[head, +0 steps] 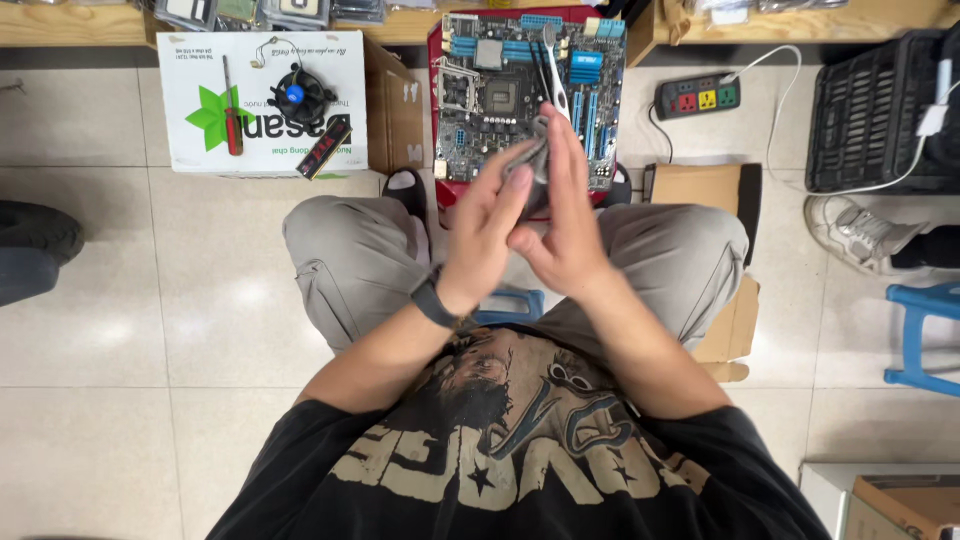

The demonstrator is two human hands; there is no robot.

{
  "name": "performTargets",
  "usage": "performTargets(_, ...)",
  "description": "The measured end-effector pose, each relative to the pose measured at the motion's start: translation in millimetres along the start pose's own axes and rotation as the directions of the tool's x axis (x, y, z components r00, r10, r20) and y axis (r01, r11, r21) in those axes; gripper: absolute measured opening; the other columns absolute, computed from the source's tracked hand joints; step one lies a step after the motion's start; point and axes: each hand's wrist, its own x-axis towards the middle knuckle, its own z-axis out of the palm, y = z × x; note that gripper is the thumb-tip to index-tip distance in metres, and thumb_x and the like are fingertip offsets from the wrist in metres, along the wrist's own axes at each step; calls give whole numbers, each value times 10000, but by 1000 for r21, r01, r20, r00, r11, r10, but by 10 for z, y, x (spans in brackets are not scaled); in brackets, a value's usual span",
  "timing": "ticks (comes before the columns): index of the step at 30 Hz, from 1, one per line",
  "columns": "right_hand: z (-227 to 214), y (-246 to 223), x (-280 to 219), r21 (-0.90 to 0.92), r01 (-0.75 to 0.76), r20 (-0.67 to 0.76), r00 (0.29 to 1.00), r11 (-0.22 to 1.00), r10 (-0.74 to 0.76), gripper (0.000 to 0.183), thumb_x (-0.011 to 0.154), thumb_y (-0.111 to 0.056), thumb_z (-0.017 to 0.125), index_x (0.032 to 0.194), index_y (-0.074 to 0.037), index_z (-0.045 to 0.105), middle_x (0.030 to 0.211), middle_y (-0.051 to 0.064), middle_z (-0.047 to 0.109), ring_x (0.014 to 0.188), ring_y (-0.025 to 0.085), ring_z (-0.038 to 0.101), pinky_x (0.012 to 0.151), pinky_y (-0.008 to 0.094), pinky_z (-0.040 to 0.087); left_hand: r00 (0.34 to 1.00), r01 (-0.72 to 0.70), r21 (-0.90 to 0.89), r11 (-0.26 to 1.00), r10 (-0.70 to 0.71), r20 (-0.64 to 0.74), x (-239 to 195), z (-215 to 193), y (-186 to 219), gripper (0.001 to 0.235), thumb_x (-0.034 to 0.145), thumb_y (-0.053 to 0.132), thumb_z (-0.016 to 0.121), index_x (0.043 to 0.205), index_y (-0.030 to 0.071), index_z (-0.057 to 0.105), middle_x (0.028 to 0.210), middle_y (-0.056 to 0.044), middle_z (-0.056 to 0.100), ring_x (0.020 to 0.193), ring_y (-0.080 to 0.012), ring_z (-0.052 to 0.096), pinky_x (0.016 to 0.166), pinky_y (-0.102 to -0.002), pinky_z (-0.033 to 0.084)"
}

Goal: The person cleans a CPU chip using a toothbrush and a spray can, then wipes it with a cloth. The person scrubs the chip surface and edges, sprays the brush, and wipes the chip until it appears clean.

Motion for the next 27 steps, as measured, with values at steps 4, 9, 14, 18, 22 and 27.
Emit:
performTargets(4, 16, 34, -73, 654, -215, -59, 942, 725, 332, 741, 1200, -99, 558, 1847, -138, 198, 1893, 180, 308, 1728, 375, 424, 1460, 572, 412, 926, -37, 130, 991, -15, 378, -150, 113, 60, 761, 1242, 628, 286, 1803, 114, 244, 1909, -189, 223, 1813, -341, 192, 1521, -533, 162)
performTargets(9, -359, 158, 132, 931, -295, 61, 707, 216, 704, 652, 1136, -365, 666, 1692, -126, 424, 1349, 297, 764, 988, 375, 831, 922, 463, 713, 904, -181, 240, 954, 65, 424, 312, -170, -26, 289, 1199, 246, 644, 1448, 160, 762, 1535, -61, 766, 1522, -283, 686, 1363, -468, 493)
performTargets(14, -654, 633, 388, 969, -243, 66, 442, 49, 895, 508, 961, -357, 689, 1267, 46, 737, 1073, 182, 767, 972, 316, 785, 762, 474, 635, 978, -209, 915, 345, 56, 202, 1723, -701, -592, 513, 1183, 508, 617, 1540, 145, 684, 1516, -137, 687, 1445, -491, 553, 1195, -723, 449)
performTargets(18, -670, 720, 306, 951, -299, 212, 464, -73, 860, 675, 859, -260, 738, 1465, -12, 577, 1105, 265, 735, 944, 381, 734, 862, 509, 632, 928, -372, 925, 73, 33, 370, 2092, -951, -1184, 689, 1039, 510, 887, 1581, 132, 690, 1503, -119, 637, 1357, -434, 510, 1123, -665, 431)
performTargets(22, -704, 953, 173, 970, -238, 154, 451, -48, 879, 529, 916, -191, 724, 1408, -30, 619, 1223, 217, 739, 1065, 364, 765, 845, 507, 654, 953, -284, 954, 96, -85, 292, 2103, -942, -1235, 662, 1027, 604, 819, 1512, 163, 733, 1537, -144, 645, 1461, -431, 468, 1261, -720, 304)
performTargets(27, -794, 1139, 226, 972, -230, 127, 356, -45, 926, 509, 896, -217, 704, 1351, 8, 666, 1154, 242, 756, 1056, 383, 773, 850, 521, 648, 953, -302, 923, 237, 106, 284, 1971, -921, -1227, 348, 1027, 461, 880, 1261, 209, 829, 1311, -55, 739, 1369, -401, 536, 1209, -670, 352)
